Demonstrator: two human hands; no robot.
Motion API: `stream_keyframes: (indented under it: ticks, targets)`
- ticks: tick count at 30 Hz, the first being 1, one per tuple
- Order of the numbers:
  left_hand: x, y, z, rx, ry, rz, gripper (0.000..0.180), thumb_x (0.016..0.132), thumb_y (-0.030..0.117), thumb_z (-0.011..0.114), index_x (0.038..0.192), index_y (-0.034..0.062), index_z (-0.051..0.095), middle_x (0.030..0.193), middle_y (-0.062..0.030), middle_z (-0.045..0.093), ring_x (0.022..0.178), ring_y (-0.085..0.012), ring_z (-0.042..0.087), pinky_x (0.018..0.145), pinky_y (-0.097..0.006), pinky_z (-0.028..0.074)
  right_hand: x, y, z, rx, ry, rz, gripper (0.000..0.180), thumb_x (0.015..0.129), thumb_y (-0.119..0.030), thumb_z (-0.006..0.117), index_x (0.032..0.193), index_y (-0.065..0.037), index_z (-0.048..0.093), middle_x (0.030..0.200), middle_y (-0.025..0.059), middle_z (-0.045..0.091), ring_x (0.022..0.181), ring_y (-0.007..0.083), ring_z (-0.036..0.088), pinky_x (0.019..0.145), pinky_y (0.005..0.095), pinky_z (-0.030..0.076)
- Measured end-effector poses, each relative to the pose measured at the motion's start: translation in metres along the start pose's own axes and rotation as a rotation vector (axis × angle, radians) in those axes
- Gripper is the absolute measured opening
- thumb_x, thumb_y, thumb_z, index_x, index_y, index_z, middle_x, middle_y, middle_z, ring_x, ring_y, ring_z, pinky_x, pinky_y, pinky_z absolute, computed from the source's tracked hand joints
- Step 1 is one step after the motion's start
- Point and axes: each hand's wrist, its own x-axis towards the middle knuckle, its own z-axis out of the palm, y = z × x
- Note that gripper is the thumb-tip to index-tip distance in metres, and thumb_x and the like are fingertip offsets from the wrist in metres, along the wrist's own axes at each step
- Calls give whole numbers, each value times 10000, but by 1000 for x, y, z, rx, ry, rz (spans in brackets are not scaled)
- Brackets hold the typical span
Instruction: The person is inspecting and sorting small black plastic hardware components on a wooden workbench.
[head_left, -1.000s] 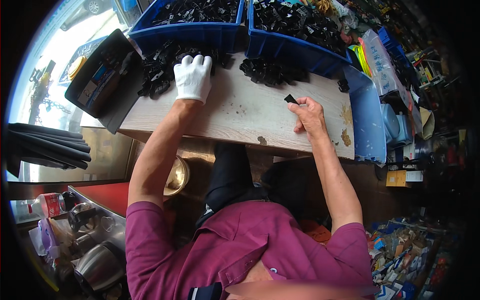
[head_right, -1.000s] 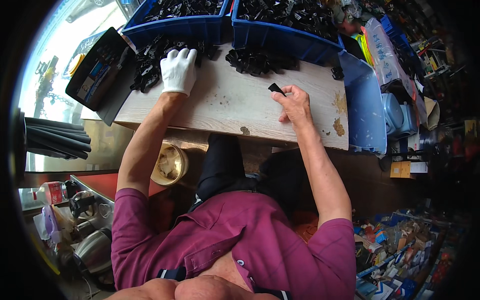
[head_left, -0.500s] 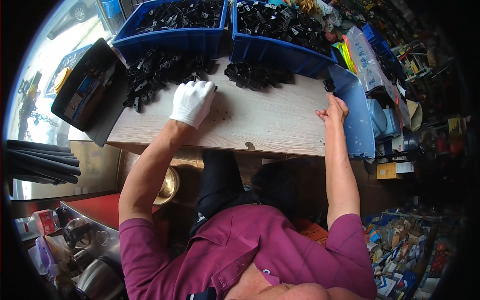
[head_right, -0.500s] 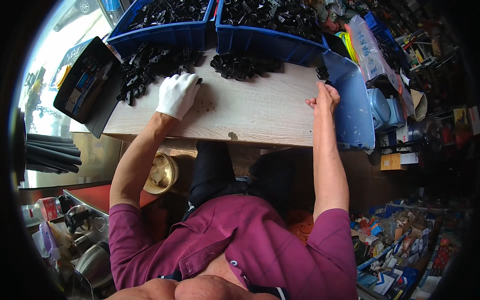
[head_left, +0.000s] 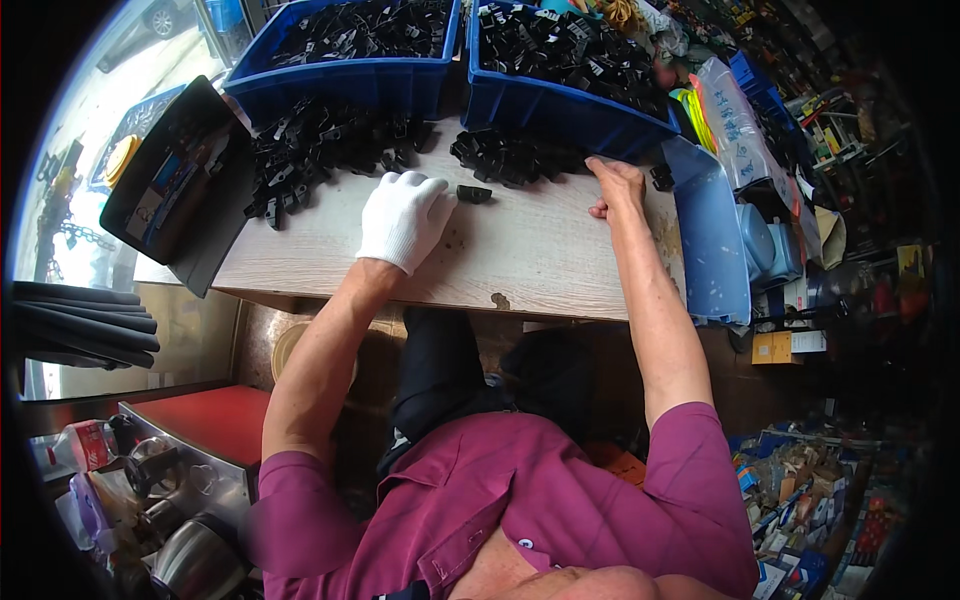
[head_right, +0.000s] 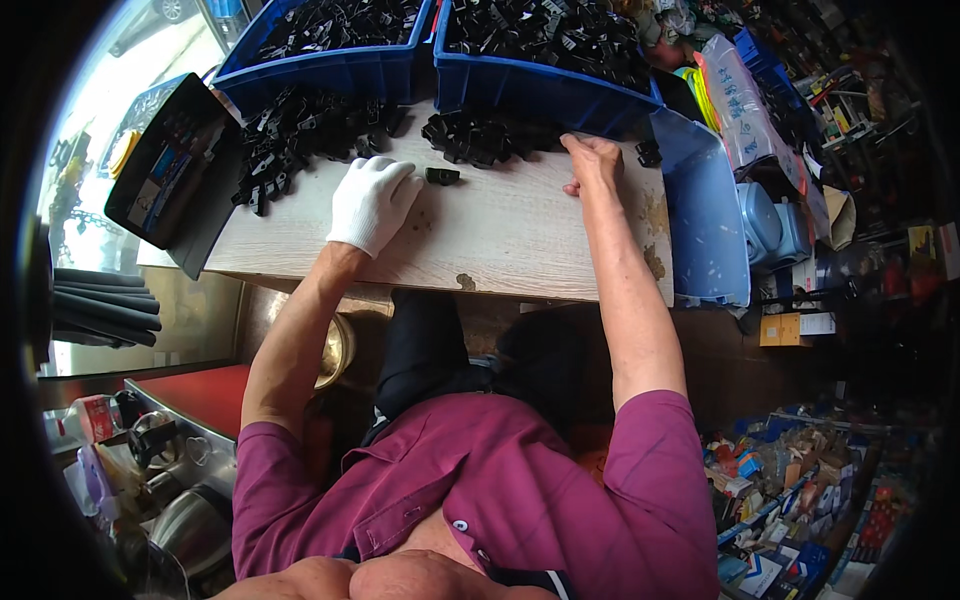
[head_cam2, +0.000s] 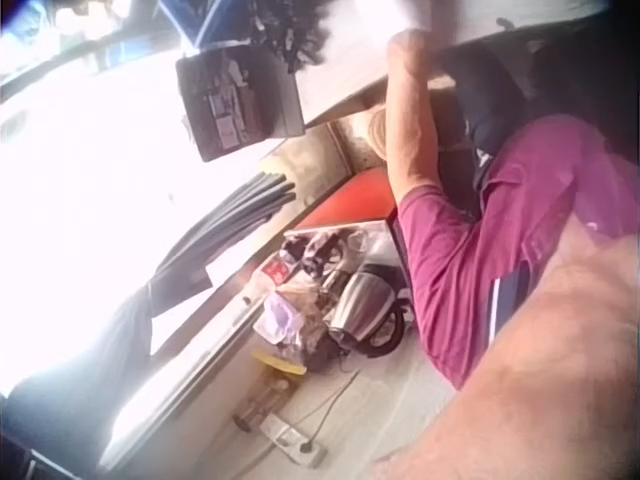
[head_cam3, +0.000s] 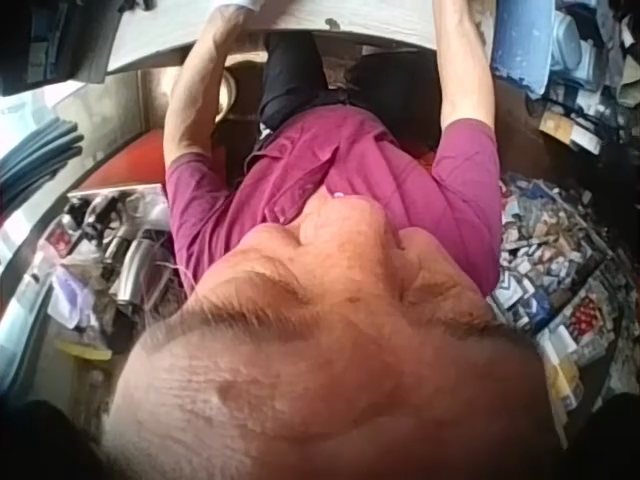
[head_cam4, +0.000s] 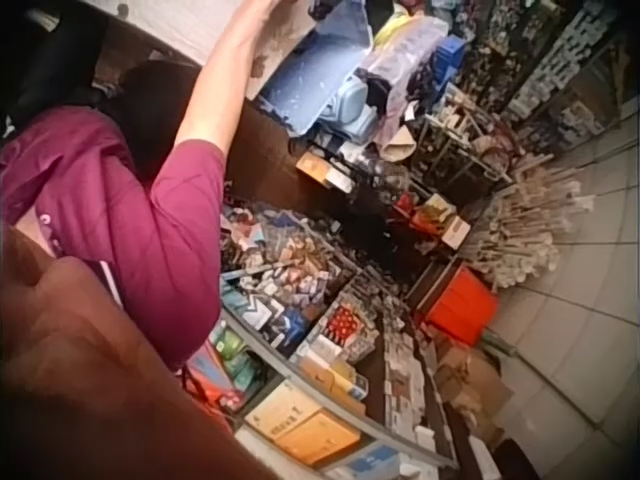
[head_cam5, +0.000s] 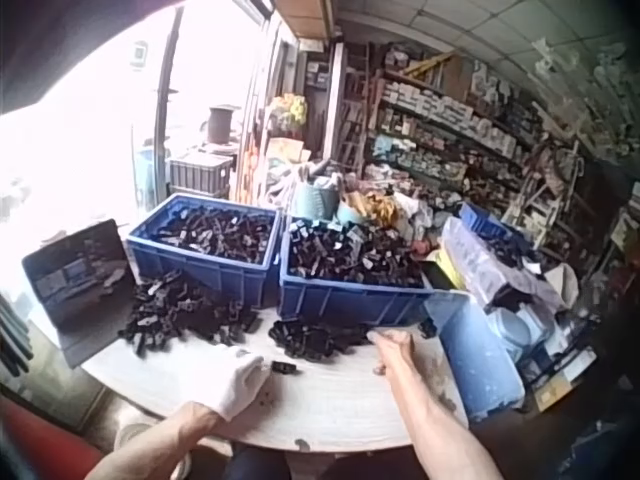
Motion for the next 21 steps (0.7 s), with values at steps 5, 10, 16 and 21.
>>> stream_keyframes:
  ticks: [5, 10, 16, 21]
  targets:
    - [13, 13, 8, -115, 78, 86, 273, 918, 212, 710, 1164, 94, 706, 1117, -122, 703, 1018, -351, 638, 873, -435, 547, 0, -8, 7, -126, 4, -49, 272, 876, -256, 753, 1089, -87, 755, 790, 39, 629, 490, 137, 482, 444, 330, 528]
    - [24, 14, 31, -64, 69, 129, 160, 899, 248, 700, 875, 96, 743, 869, -130, 723, 860, -351, 665, 741, -449, 558, 12, 5, 5, -99, -34, -93, 253, 896, -234, 728, 1088, -69, 748, 759, 37, 611, 463, 132, 469, 432, 331, 523]
    - [12, 23, 25, -182, -54, 119, 134, 868, 222, 724, 878, 89, 719, 873, -114, 717, 873, -346, 667, 755, -457, 560, 0, 17, -15, -79, -138, -76, 213, 919, -208, 715, 1048, -38, 721, 655, -1, 508, 438, 109, 468, 408, 325, 518]
    - [1, 31, 13, -91, -136, 235, 103, 866, 159, 716, 941, 88, 719, 915, -83, 720, 888, -324, 660, 778, -420, 556, -23, 24, -27, -49, -229, -69, 266, 905, -233, 727, 1056, -14, 705, 715, 29, 582, 452, 117, 493, 450, 322, 550]
